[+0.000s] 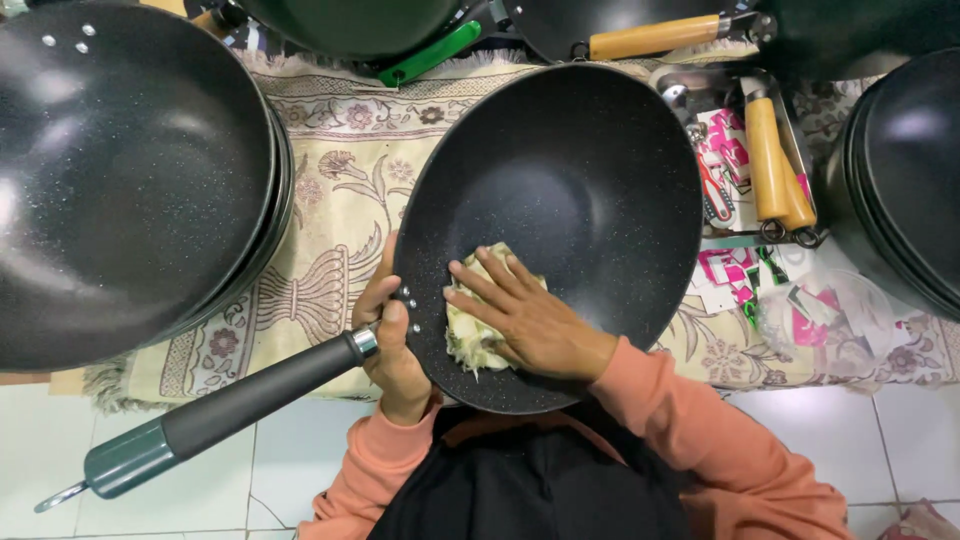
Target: Assembling a handle onto a wok using a screwdriver and manual fitting.
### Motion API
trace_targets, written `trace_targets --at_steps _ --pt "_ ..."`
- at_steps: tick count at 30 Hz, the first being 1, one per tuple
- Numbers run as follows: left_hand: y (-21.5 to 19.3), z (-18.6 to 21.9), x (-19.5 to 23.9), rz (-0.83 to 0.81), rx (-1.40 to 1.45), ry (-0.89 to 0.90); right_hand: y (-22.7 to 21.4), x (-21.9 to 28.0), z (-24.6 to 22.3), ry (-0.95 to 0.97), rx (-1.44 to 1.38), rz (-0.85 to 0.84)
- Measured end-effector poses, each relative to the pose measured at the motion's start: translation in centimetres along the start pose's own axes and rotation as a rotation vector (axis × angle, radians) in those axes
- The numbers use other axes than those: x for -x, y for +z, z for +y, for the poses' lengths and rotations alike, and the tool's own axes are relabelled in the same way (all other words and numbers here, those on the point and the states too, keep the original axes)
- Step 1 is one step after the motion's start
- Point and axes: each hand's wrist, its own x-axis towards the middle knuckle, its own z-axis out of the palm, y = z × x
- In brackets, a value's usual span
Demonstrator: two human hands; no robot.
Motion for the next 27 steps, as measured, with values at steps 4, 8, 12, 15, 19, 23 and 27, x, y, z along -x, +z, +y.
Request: trace_targets --at_steps 4,8,12,15,19,23,27 --pt "-0.8 -0.3 -0.1 -0.018 0.092 -0.004 -2.3 -3.4 3.8 -0.014 0.256 -0.016" --pt "-0.8 0.0 -0.1 -0.046 0.14 -0.029 -1.6 -4.6 7.1 0.085 0.299 0.427" --pt "-0.7 0.2 -0.1 -0.061 0.102 -0.024 0.5 -4.9 4.4 0.114 0.178 0.504" --pt "-0.9 0.1 -0.3 -0.075 0.03 0.011 2.5 -4.4 1.9 -0.098 0.121 0.422" --pt "-0.9 0.1 0.0 -0.06 0.071 0.001 0.8 -4.8 6.2 -0.191 0.341 0.367" --pt "-1.0 0.7 -0.3 -0.106 0.096 -0.023 -3.4 -3.0 12.2 0.153 0.702 0.544" --pt "-1.6 0.7 0.2 -0.12 0.076 -0.038 -7.5 0.7 12.0 0.334 0.95 0.749"
